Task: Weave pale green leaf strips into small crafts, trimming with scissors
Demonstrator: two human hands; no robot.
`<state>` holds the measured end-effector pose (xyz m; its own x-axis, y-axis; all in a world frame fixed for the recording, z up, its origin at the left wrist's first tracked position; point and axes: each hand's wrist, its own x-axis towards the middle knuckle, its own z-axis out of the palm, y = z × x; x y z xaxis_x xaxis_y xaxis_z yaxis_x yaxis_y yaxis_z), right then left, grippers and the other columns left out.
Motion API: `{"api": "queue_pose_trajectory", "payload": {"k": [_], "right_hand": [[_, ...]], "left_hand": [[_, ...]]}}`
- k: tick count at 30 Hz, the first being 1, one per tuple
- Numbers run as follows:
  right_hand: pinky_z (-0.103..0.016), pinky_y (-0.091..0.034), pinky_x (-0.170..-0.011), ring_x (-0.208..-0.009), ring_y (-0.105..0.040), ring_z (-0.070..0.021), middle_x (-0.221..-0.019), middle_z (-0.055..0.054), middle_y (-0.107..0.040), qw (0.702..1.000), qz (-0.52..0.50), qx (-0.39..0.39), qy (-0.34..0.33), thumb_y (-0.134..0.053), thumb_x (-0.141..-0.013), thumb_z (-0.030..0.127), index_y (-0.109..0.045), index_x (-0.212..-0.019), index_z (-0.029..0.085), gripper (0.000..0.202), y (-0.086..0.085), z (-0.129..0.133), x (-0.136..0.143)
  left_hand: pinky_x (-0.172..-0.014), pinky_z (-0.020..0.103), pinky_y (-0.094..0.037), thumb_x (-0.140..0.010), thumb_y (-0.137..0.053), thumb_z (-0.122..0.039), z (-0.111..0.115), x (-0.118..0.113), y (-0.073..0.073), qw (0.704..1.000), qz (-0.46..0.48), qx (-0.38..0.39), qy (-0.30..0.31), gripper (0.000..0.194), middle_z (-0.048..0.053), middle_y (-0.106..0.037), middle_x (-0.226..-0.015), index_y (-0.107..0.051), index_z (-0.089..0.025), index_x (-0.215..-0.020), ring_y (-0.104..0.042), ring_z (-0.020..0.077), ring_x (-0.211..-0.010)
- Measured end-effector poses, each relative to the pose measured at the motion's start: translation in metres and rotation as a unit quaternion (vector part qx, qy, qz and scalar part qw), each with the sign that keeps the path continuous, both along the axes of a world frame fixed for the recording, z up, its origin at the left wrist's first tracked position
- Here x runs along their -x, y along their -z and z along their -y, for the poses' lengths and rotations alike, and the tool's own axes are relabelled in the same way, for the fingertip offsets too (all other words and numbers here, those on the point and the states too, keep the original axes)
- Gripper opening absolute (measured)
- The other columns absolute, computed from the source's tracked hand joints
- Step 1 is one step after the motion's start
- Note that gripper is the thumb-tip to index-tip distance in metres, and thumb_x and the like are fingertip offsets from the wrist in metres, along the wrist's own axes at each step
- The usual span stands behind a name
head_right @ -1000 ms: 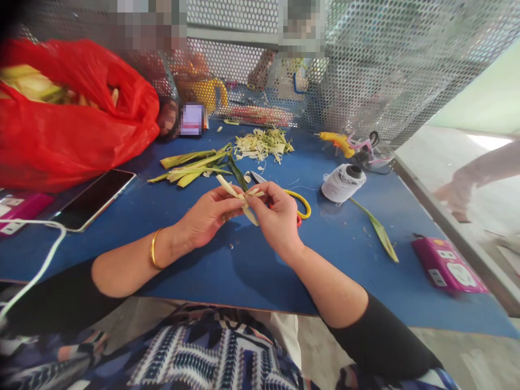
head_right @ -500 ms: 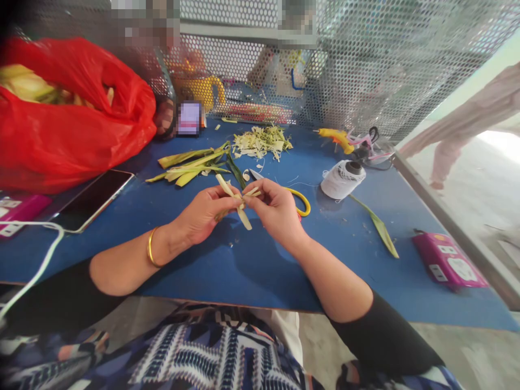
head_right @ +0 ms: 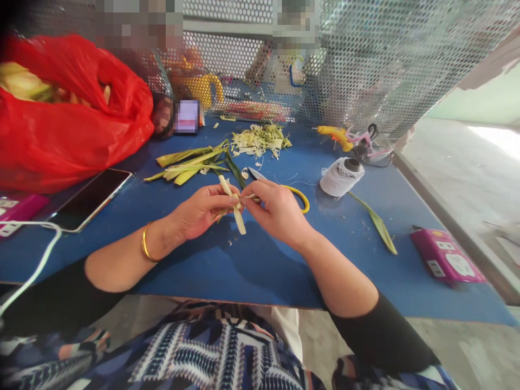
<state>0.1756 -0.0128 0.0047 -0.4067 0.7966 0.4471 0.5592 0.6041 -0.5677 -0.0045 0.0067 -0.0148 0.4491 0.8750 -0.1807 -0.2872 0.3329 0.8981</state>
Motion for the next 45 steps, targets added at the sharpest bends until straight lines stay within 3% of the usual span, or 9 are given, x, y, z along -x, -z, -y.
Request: {"api": "queue_pose_trajectory", "payload": {"k": [16, 19, 21, 23, 25, 27, 34, 37, 45], "right_hand": [[-0.028, -0.043, -0.067, -0.07, -0.056, -0.0155, -0.078, -0.005, -0.064, 0.99, 0.056, -0.122, -0.031, -0.048, -0.093, 0.017, -0.061, -0.083, 0.018, 0.017, 0.005, -0.002, 0.001], [-0.028, -0.045, -0.069, -0.074, -0.059, -0.0153, -0.082, -0.005, -0.067, 0.995, 0.013, -0.085, -0.04, -0.052, -0.094, 0.023, -0.065, -0.088, 0.017, 0.015, 0.004, -0.008, -0.004], [-0.029, -0.047, -0.071, -0.076, -0.061, -0.0156, -0.087, -0.004, -0.069, 0.999, -0.008, -0.048, -0.007, -0.056, -0.092, 0.026, -0.067, -0.096, 0.018, 0.014, 0.003, -0.018, -0.019], [-0.031, -0.046, -0.072, -0.078, -0.062, -0.0176, -0.09, -0.005, -0.07, 0.992, 0.008, -0.039, 0.119, -0.057, -0.09, 0.024, -0.069, -0.1, 0.019, 0.016, 0.004, -0.033, -0.041], [-0.033, -0.044, -0.069, -0.075, -0.06, -0.0189, -0.089, -0.008, -0.068, 0.962, 0.089, -0.023, 0.258, -0.061, -0.085, 0.017, -0.072, -0.093, 0.018, 0.013, 0.009, -0.047, -0.064], [-0.034, -0.042, -0.067, -0.074, -0.059, -0.0209, -0.092, -0.012, -0.067, 0.923, 0.2, 0.033, 0.328, -0.064, -0.083, 0.015, -0.073, -0.088, 0.016, 0.011, 0.018, -0.059, -0.079], [-0.03, -0.04, -0.065, -0.08, -0.06, -0.0215, -0.1, -0.011, -0.066, 0.9, 0.256, 0.1, 0.339, -0.056, -0.087, 0.017, -0.07, -0.088, 0.017, 0.014, 0.039, -0.074, -0.074], [-0.031, -0.039, -0.064, -0.082, -0.061, -0.0226, -0.105, -0.013, -0.066, 0.893, 0.271, 0.107, 0.344, -0.051, -0.09, 0.02, -0.066, -0.089, 0.017, 0.016, 0.037, -0.074, -0.073], [-0.029, -0.031, -0.057, -0.072, -0.061, -0.0226, -0.088, -0.01, -0.072, 0.898, 0.249, 0.074, 0.355, -0.039, -0.094, 0.022, -0.058, -0.104, 0.018, 0.022, 0.022, -0.063, -0.068]], "left_hand": [[-0.072, 0.028, -0.05, -0.061, -0.079, -0.029, 0.0, 0.004, -0.003, 0.997, -0.074, -0.027, 0.018, 0.016, 0.002, -0.069, -0.069, -0.073, -0.015, -0.067, -0.061, 0.0126, -0.065], [-0.072, 0.028, -0.049, -0.059, -0.078, -0.027, 0.0, 0.003, -0.003, 0.997, -0.069, -0.03, -0.002, 0.014, 0.0, -0.066, -0.064, -0.07, -0.016, -0.062, -0.058, 0.0115, -0.063], [-0.072, 0.027, -0.049, -0.058, -0.077, -0.026, -0.001, 0.003, -0.003, 0.997, -0.069, -0.018, -0.021, 0.012, -0.001, -0.063, -0.062, -0.069, -0.017, -0.059, -0.056, 0.011, -0.062], [-0.073, 0.027, -0.049, -0.059, -0.076, -0.027, -0.003, 0.003, -0.003, 0.997, -0.067, -0.005, -0.046, 0.013, -0.001, -0.062, -0.063, -0.068, -0.017, -0.058, -0.056, 0.0105, -0.063], [-0.075, 0.027, -0.05, -0.06, -0.076, -0.028, -0.005, 0.004, -0.003, 0.995, -0.061, -0.001, -0.073, 0.014, -0.001, -0.063, -0.066, -0.067, -0.017, -0.059, -0.057, 0.0108, -0.066], [-0.075, 0.027, -0.05, -0.06, -0.075, -0.028, -0.005, 0.005, -0.002, 0.994, -0.053, 0.0, -0.091, 0.014, 0.0, -0.064, -0.068, -0.067, -0.017, -0.06, -0.058, 0.0113, -0.067], [-0.073, 0.026, -0.05, -0.061, -0.073, -0.025, -0.001, 0.001, -0.001, 0.995, -0.038, 0.031, -0.083, 0.011, 0.0, -0.065, -0.066, -0.069, -0.016, -0.06, -0.058, 0.0106, -0.064], [-0.072, 0.025, -0.05, -0.061, -0.073, -0.025, -0.002, 0.001, 0.0, 0.996, -0.035, 0.037, -0.077, 0.011, 0.001, -0.065, -0.066, -0.069, -0.015, -0.06, -0.059, 0.0102, -0.064], [-0.067, 0.024, -0.047, -0.06, -0.075, -0.028, -0.004, 0.003, 0.0, 0.995, -0.051, 0.035, -0.084, 0.014, 0.001, -0.067, -0.065, -0.069, -0.016, -0.061, -0.059, 0.0109, -0.063]]}}
